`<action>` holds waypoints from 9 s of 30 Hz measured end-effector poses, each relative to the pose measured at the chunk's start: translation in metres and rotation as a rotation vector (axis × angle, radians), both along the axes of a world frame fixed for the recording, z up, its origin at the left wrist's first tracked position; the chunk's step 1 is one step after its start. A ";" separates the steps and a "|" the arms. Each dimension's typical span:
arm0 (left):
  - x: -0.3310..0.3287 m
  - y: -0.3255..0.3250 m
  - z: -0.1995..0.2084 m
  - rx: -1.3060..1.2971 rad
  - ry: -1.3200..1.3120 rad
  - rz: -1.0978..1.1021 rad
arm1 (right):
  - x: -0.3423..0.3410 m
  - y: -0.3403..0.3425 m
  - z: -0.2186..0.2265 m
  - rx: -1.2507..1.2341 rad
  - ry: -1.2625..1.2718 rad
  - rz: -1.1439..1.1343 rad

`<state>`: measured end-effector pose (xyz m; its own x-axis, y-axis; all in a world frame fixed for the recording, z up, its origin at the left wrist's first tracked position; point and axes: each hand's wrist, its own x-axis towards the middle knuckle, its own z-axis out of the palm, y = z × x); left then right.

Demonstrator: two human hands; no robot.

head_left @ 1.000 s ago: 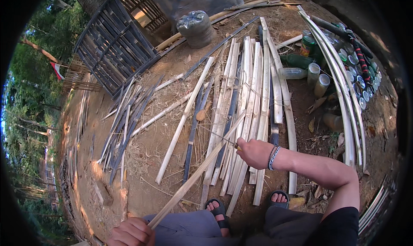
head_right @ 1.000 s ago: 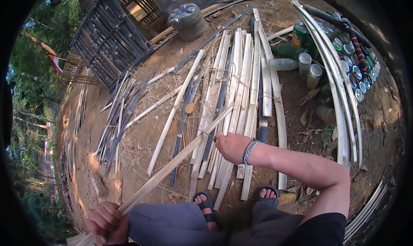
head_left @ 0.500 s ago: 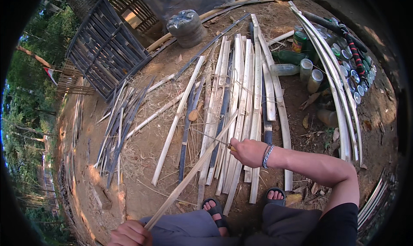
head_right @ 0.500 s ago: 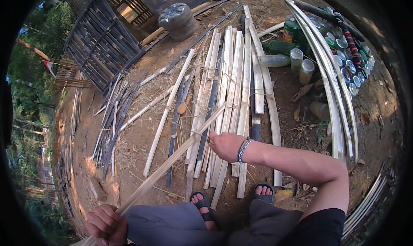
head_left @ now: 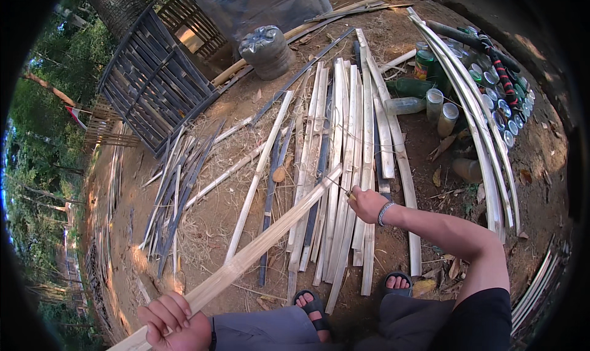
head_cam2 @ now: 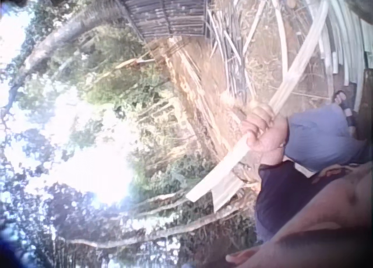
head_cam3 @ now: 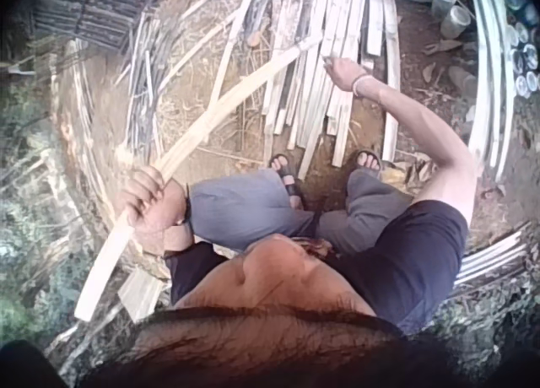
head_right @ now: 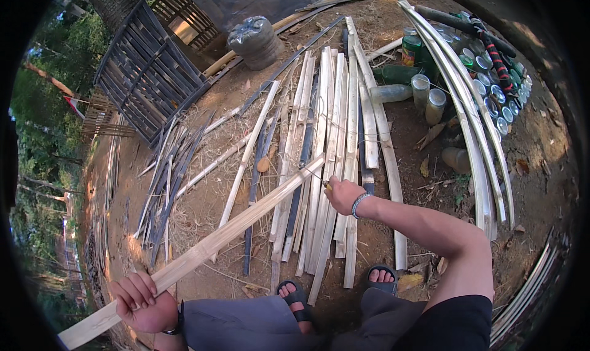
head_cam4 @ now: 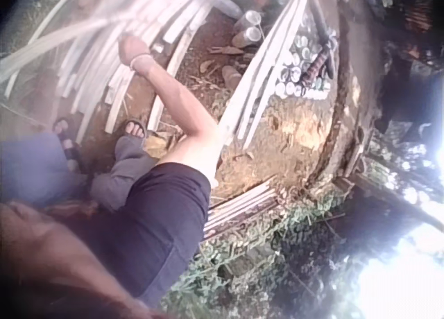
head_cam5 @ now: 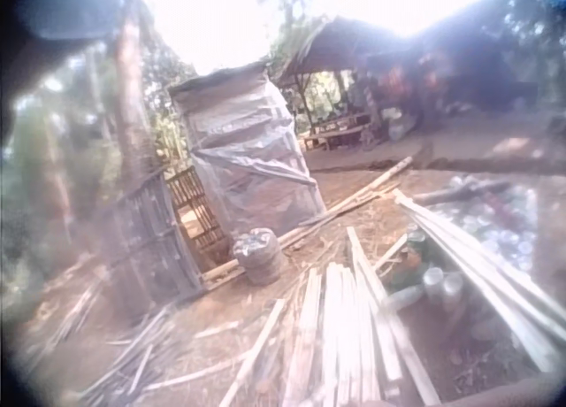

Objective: The person scrapes and shaves long strips of bamboo with a knife while sitting on the ground.

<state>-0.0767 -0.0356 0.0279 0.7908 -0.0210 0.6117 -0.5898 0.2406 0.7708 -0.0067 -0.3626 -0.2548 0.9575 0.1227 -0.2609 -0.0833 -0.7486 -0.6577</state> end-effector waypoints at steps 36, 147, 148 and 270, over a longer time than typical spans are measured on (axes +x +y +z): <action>0.007 0.038 0.036 -0.277 0.126 0.191 | -0.030 0.107 0.076 0.741 -0.271 0.096; -0.042 -0.020 -0.391 1.885 0.769 -0.620 | -0.058 -0.091 -0.100 -0.036 0.074 -0.594; -0.038 -0.025 -0.394 1.820 0.966 -0.634 | -0.060 -0.092 -0.095 -0.035 0.076 -0.594; 0.128 0.031 -0.303 1.722 -0.019 0.215 | -0.070 -0.088 -0.094 -0.093 0.030 -0.426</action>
